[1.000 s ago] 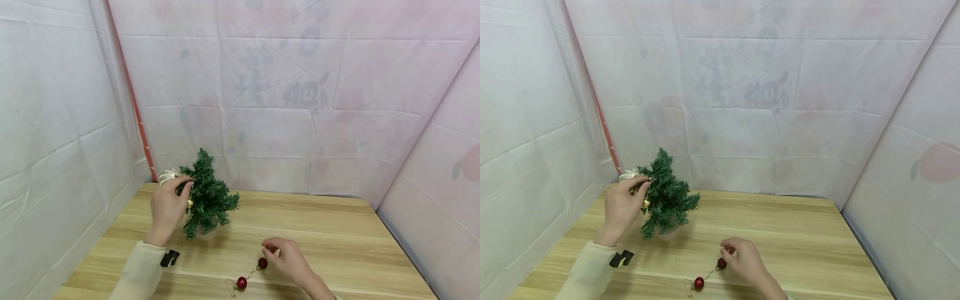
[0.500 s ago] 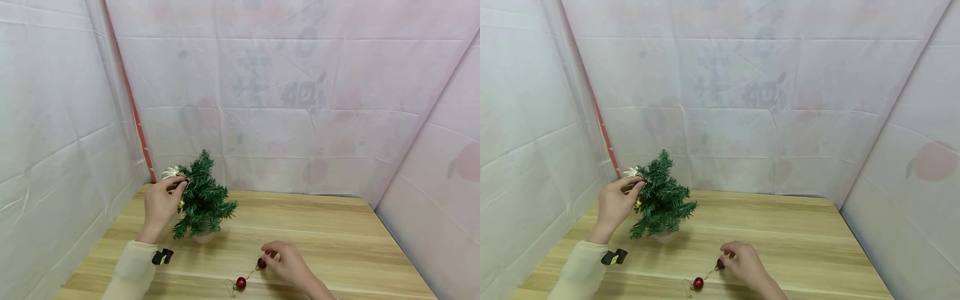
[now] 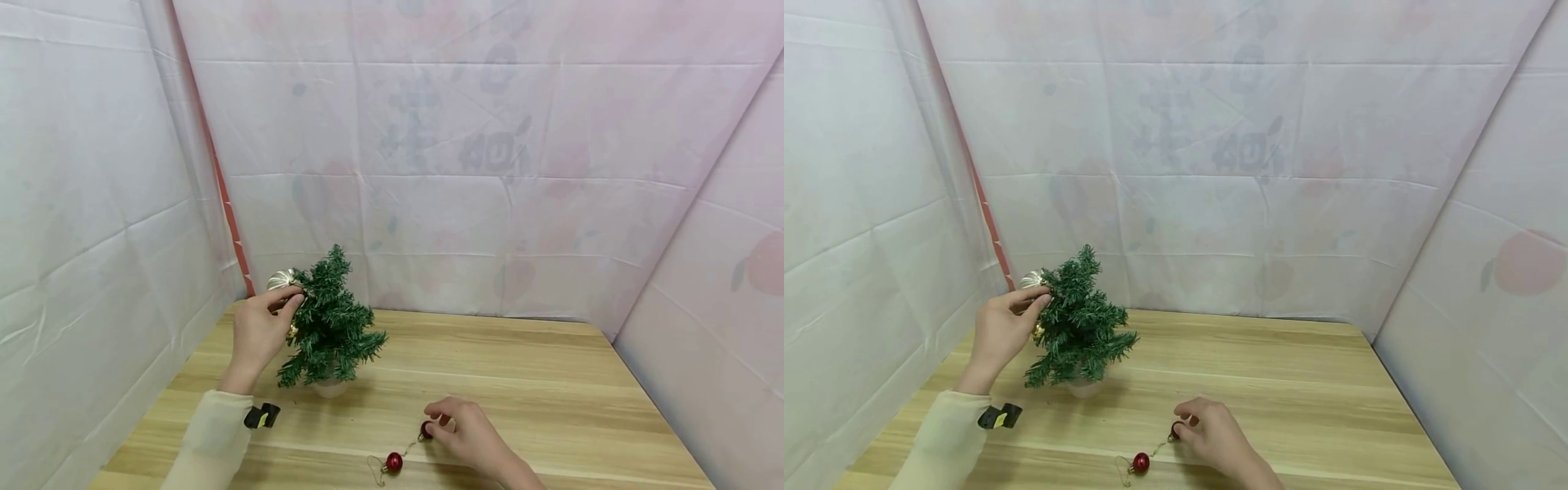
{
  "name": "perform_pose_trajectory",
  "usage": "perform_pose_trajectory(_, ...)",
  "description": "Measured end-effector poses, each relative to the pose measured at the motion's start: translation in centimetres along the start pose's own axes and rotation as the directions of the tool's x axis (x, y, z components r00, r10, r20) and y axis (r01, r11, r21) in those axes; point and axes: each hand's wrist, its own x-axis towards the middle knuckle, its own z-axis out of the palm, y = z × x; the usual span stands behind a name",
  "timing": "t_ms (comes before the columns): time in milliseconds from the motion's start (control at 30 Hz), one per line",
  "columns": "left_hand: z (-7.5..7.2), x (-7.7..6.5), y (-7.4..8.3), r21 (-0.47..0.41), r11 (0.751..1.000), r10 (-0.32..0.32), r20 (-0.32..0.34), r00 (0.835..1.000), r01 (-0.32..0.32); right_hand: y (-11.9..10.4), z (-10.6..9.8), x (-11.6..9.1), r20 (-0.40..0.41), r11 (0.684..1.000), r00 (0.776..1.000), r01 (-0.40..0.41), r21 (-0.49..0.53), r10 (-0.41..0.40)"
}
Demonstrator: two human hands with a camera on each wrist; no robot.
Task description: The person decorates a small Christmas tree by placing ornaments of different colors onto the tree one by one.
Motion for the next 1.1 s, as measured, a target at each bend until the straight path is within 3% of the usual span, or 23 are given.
perform_pose_trajectory(533,0.1,-0.1,0.3,0.014,0.996,-0.087,0.018,0.996,0.087,2.2,-1.2,1.2,0.092,0.999,0.995,0.042,0.027,-0.044)
perform_pose_trajectory(1100,1.0,-0.7,1.1,0.046,0.993,-0.105,-0.060,0.993,0.108,4.3,-2.8,2.7,0.198,0.996,0.978,0.060,0.070,-0.073)
